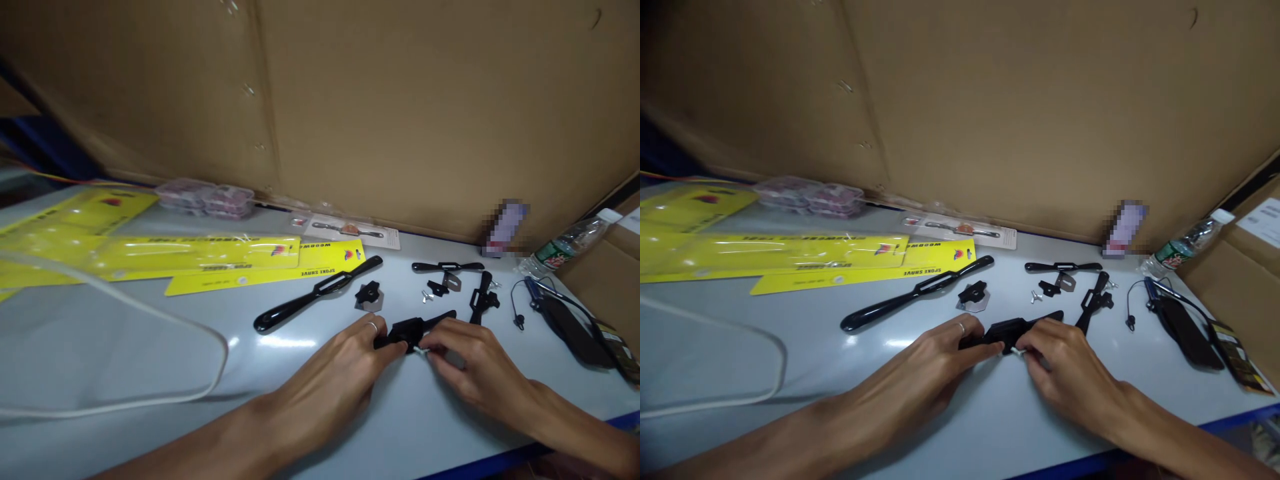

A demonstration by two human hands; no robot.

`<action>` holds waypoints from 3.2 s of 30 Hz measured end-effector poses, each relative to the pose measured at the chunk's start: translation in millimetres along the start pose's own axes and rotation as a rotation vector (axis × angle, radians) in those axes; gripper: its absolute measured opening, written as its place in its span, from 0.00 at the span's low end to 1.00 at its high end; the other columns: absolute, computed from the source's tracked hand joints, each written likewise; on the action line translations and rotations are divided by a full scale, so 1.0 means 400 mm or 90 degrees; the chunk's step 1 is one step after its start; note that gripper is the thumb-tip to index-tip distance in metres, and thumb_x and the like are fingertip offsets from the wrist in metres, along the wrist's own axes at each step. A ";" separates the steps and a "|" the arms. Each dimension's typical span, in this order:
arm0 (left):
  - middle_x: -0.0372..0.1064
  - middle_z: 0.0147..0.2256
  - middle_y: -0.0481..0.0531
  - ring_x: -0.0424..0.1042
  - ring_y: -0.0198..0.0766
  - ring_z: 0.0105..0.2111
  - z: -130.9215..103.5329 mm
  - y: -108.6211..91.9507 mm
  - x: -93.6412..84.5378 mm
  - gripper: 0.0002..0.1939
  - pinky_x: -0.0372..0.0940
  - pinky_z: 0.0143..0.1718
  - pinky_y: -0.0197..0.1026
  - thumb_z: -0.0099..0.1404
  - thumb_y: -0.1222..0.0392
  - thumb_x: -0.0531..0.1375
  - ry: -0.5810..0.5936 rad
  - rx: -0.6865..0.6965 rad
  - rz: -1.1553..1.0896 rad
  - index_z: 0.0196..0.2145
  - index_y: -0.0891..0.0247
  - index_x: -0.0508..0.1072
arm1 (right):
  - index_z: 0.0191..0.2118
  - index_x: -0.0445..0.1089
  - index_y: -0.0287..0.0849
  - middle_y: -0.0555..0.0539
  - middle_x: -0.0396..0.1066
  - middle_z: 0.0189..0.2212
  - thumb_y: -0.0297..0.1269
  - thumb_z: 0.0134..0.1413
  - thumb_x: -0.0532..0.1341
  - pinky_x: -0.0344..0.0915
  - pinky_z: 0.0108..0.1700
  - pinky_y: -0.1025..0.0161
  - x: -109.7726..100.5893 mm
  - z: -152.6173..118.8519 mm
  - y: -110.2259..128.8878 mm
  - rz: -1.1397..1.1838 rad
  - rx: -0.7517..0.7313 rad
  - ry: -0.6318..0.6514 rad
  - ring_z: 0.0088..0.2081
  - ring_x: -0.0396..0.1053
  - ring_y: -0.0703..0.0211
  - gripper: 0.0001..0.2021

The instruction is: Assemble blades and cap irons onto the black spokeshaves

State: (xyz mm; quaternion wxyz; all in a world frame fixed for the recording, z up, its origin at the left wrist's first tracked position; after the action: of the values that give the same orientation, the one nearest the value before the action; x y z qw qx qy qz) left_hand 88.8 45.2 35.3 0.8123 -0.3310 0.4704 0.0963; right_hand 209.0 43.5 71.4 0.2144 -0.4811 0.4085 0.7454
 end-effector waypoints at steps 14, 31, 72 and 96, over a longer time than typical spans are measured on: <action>0.68 0.38 0.54 0.72 0.46 0.36 -0.003 0.010 0.002 0.35 0.68 0.34 0.42 0.48 0.81 0.51 -0.002 -0.003 -0.035 0.50 0.58 0.76 | 0.55 0.70 0.39 0.41 0.72 0.41 0.30 0.70 0.57 0.72 0.40 0.57 0.037 -0.041 0.027 -0.085 -0.141 0.096 0.41 0.71 0.51 0.12; 0.69 0.42 0.57 0.73 0.47 0.38 -0.009 0.018 0.008 0.36 0.70 0.37 0.46 0.52 0.82 0.49 -0.003 -0.005 -0.037 0.53 0.60 0.76 | 0.38 0.71 0.36 0.44 0.69 0.31 0.21 0.61 0.56 0.67 0.33 0.57 0.065 -0.055 0.058 -0.505 -0.349 0.170 0.32 0.67 0.52 0.08; 0.69 0.41 0.54 0.71 0.44 0.38 0.002 0.037 0.021 0.28 0.66 0.38 0.44 0.66 0.76 0.46 0.031 -0.040 -0.109 0.50 0.53 0.76 | 0.51 0.72 0.30 0.43 0.74 0.30 0.30 0.76 0.49 0.68 0.31 0.58 0.036 -0.024 -0.030 -0.310 -0.184 -0.077 0.32 0.72 0.54 0.15; 0.71 0.41 0.55 0.74 0.43 0.36 -0.006 0.027 0.005 0.32 0.68 0.35 0.42 0.60 0.78 0.47 0.010 -0.022 -0.072 0.53 0.53 0.75 | 0.45 0.71 0.38 0.44 0.75 0.35 0.28 0.73 0.53 0.70 0.37 0.59 0.021 -0.029 -0.051 -0.100 -0.079 -0.092 0.35 0.73 0.55 0.10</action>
State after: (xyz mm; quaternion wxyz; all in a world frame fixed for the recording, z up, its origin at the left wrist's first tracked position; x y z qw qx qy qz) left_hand 83.2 51.5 28.1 0.8068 -0.3719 0.4556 0.0556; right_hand 225.9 45.0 53.3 0.2707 -0.4686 0.3062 0.7832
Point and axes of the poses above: each hand's wrist, its own z-axis towards the middle knuckle, its own x-axis out of the palm, y = z × x, the point moved 9 cm from there along z, towards the middle knuckle
